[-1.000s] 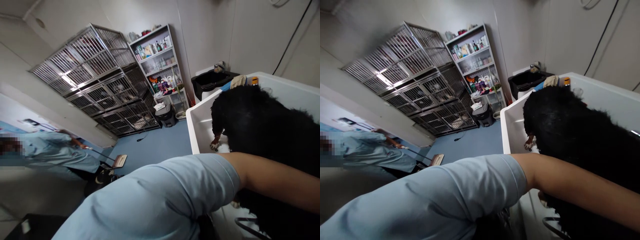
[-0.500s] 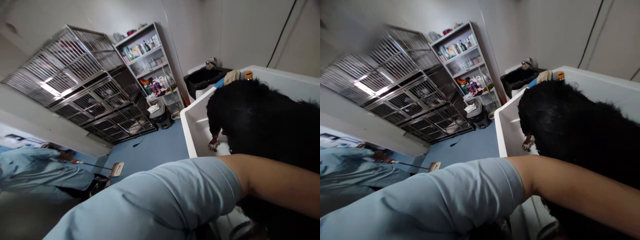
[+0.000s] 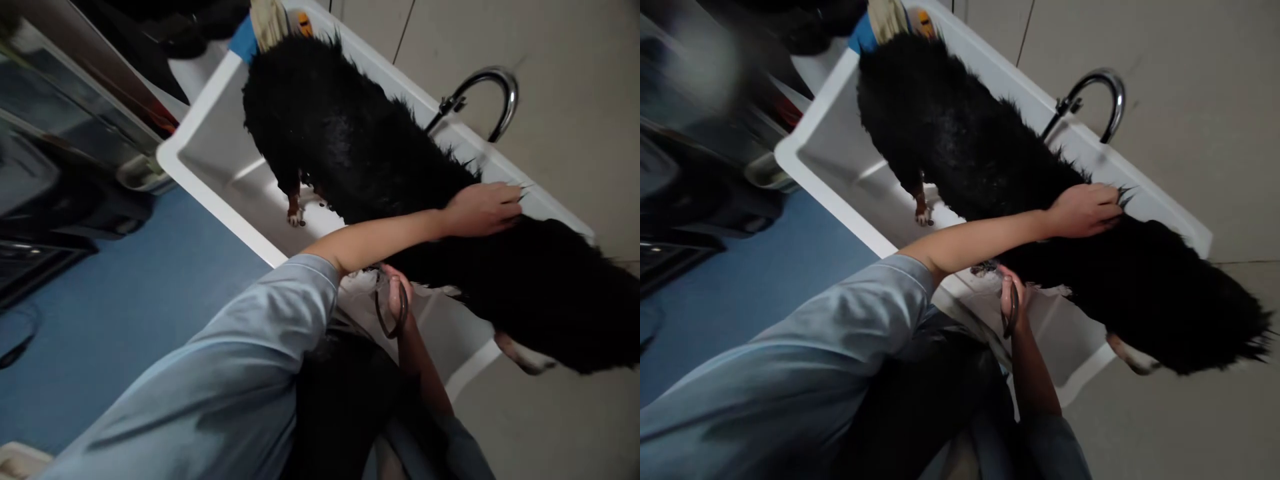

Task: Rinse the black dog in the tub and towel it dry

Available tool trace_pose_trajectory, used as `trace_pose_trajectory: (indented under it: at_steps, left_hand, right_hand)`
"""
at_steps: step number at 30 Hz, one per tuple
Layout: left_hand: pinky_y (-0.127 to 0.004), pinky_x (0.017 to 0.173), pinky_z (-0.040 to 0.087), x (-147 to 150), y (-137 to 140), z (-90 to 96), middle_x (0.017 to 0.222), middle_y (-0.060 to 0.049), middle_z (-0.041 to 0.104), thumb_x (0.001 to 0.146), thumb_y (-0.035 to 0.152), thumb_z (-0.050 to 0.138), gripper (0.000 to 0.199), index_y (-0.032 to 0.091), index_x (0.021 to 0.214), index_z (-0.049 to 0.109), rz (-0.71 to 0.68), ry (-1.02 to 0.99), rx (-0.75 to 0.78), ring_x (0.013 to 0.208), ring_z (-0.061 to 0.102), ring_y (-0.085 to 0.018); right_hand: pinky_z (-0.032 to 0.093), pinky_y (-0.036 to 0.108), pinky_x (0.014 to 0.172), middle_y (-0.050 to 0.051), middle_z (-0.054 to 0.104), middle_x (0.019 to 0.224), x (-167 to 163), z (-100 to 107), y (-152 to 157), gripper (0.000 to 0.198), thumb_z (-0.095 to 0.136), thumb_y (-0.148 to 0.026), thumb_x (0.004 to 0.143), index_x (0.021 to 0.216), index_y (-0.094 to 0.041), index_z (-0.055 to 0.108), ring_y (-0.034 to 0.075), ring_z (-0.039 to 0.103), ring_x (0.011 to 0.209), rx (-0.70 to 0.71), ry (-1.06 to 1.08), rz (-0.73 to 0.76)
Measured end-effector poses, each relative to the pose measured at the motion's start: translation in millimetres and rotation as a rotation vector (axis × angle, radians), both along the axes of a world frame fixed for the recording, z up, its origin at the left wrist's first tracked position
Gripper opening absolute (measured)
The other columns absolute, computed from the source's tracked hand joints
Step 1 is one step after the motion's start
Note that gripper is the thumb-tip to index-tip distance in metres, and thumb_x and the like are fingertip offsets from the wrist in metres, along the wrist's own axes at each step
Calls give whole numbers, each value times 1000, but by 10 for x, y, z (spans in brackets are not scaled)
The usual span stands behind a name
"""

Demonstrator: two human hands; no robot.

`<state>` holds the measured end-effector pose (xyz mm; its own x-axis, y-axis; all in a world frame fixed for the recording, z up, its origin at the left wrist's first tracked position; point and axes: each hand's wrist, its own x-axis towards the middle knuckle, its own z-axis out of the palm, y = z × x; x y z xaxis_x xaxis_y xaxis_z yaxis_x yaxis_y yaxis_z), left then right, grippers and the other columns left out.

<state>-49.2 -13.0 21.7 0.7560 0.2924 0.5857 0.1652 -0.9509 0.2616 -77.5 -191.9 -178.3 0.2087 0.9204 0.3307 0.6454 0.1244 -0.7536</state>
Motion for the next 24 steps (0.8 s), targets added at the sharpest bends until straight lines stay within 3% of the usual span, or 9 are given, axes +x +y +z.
trace_pose_trajectory:
  at_steps: [2, 4, 6, 10, 13, 17, 20, 22, 24]
  left_hand:
    - [-47, 117, 43, -422, -112, -212, 136, -7, 71, 96, 39, 34, 34, 19, 97, 61, -55, -104, -86, 138, 61, -24]
    - [-49, 121, 40, -754, -255, -615, 140, -12, 69, 99, 35, 35, 47, 10, 126, 65, -82, -204, -155, 140, 59, -26]
    - [-48, 126, 35, -965, -412, -1127, 150, -12, 63, 100, 30, 35, 48, 14, 130, 69, -39, -283, -247, 149, 49, -26]
    - [-58, 131, 27, -1038, -717, -2120, 159, -17, 53, 97, 31, 49, 45, 18, 134, 71, 285, -322, -550, 154, 42, -32]
    - [-62, 133, 16, -868, -883, -2562, 163, -19, 46, 94, 34, 55, 50, 16, 140, 66, 425, -349, -690, 158, 34, -35]
    - [-60, 134, 13, -647, -963, -2761, 171, -22, 32, 97, 38, 55, 62, 10, 152, 51, 642, -487, -951, 163, 20, -35]
    - [-58, 134, 9, -529, -965, -2757, 173, -27, 19, 104, 36, 45, 67, -1, 159, 36, 877, -663, -1223, 165, 7, -37]
    - [-55, 135, 10, -424, -956, -2696, 173, -30, 17, 106, 32, 38, 66, -6, 159, 32, 911, -774, -1360, 165, 5, -36]
    - [-52, 136, 16, -292, -911, -2592, 172, -26, 26, 106, 33, 36, 64, -1, 160, 34, 796, -847, -1392, 165, 15, -31]
  right_hand:
    - [57, 36, 94, 21, 75, 118, 165, 42, 39, 62, 23, -46, 112, 127, -5, 67, 25, 72, 110, 28, -25, -36]
    - [57, 35, 95, 19, 76, 115, 252, 56, 129, 55, 29, -43, 110, 124, -8, 69, 24, 71, 106, -6, -104, 26]
    - [57, 36, 92, 15, 76, 100, 280, 7, 189, 46, 36, -40, 106, 106, -14, 74, 25, 70, 97, -82, -247, 142]
    - [55, 41, 97, 16, 73, 100, 335, -234, 82, 37, 45, -36, 100, 87, -18, 75, 28, 66, 101, -154, -509, 251]
    - [55, 47, 100, 18, 71, 117, 506, -348, -85, 38, 44, -37, 98, 97, -18, 76, 31, 65, 112, -91, -539, 218]
    - [55, 53, 105, 23, 67, 132, 751, -261, -106, 53, 35, -38, 100, 127, -11, 71, 32, 63, 125, 95, -512, 71]
    - [52, 53, 111, 23, 64, 139, 776, -157, 36, 57, 34, -39, 101, 139, -10, 65, 31, 61, 131, 77, -508, 88]
    - [52, 51, 112, 23, 64, 138, 742, -113, 135, 57, 32, -39, 104, 140, -8, 64, 30, 62, 131, 26, -526, 132]
    - [51, 52, 114, 24, 62, 141, 719, -63, 208, 59, 32, -43, 106, 143, -6, 61, 31, 59, 135, 65, -568, 150]
